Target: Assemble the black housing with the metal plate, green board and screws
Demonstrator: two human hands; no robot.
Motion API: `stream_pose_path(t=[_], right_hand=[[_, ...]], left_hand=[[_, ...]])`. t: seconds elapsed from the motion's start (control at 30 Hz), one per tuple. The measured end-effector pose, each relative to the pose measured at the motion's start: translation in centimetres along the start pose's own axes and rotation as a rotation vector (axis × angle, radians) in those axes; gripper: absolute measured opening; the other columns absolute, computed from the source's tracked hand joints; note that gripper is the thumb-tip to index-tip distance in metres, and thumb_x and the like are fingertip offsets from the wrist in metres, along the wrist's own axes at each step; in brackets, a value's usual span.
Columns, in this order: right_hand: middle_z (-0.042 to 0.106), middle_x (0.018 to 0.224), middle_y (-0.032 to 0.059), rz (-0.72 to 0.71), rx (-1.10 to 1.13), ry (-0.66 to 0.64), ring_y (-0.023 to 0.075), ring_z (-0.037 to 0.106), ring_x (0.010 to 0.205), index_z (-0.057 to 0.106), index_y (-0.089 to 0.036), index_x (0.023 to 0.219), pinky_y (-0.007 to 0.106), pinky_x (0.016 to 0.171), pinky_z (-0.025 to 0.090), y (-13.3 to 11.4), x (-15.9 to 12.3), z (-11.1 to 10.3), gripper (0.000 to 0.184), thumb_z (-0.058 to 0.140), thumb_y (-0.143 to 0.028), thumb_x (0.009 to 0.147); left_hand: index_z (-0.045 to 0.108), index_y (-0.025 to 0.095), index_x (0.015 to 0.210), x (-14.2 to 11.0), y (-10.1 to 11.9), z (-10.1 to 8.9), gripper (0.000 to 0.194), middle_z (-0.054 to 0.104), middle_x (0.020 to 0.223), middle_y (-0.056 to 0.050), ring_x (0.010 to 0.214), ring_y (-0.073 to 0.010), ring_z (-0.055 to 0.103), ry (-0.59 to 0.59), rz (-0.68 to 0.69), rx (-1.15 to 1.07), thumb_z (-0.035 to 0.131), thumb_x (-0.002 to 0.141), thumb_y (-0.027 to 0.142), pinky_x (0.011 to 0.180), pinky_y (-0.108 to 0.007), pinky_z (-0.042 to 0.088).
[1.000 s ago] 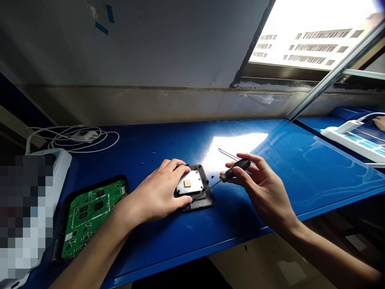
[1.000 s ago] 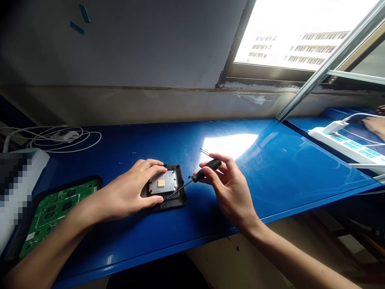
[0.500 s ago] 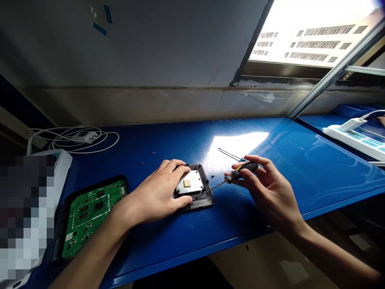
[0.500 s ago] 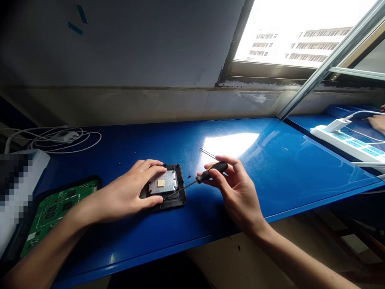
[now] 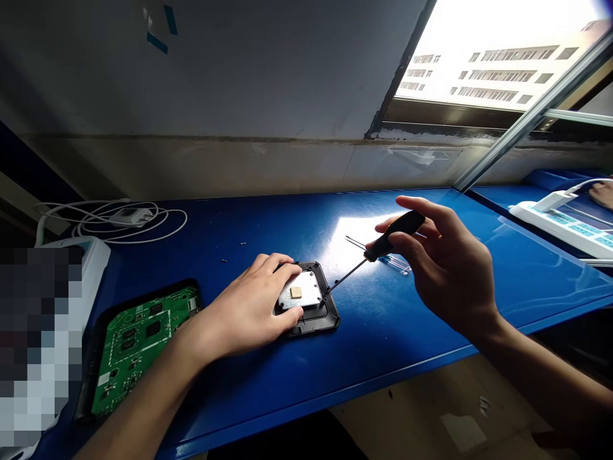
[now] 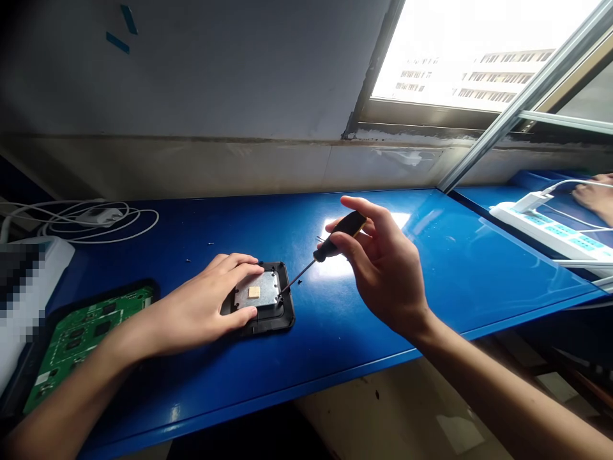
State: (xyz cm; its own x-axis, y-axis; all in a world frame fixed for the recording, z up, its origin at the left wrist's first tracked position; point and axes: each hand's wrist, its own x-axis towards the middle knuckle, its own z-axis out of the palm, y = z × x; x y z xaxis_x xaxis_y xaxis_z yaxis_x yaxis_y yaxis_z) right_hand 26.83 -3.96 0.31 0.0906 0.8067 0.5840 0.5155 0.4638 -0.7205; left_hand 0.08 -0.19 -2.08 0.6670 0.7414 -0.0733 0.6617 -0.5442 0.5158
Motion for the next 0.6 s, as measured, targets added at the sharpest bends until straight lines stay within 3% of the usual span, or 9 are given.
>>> stream_pose_path(t=[0.6], right_hand=[[0.077,0.1,0.0033,-0.005,-0.001,-0.041,0.0201,0.081,0.079,0.06,-0.026,0.132,0.034,0.074,0.07,0.21,-0.15,0.72,0.038,0.07,-0.025,0.095]], left_hand=[[0.057,0.023,0.138,0.12,0.13,0.03,0.048,0.051,0.149,-0.007,0.133,-0.0309,0.047,0.018,0.017,0.023,0.062,0.094,0.04,0.112,-0.047,0.047]])
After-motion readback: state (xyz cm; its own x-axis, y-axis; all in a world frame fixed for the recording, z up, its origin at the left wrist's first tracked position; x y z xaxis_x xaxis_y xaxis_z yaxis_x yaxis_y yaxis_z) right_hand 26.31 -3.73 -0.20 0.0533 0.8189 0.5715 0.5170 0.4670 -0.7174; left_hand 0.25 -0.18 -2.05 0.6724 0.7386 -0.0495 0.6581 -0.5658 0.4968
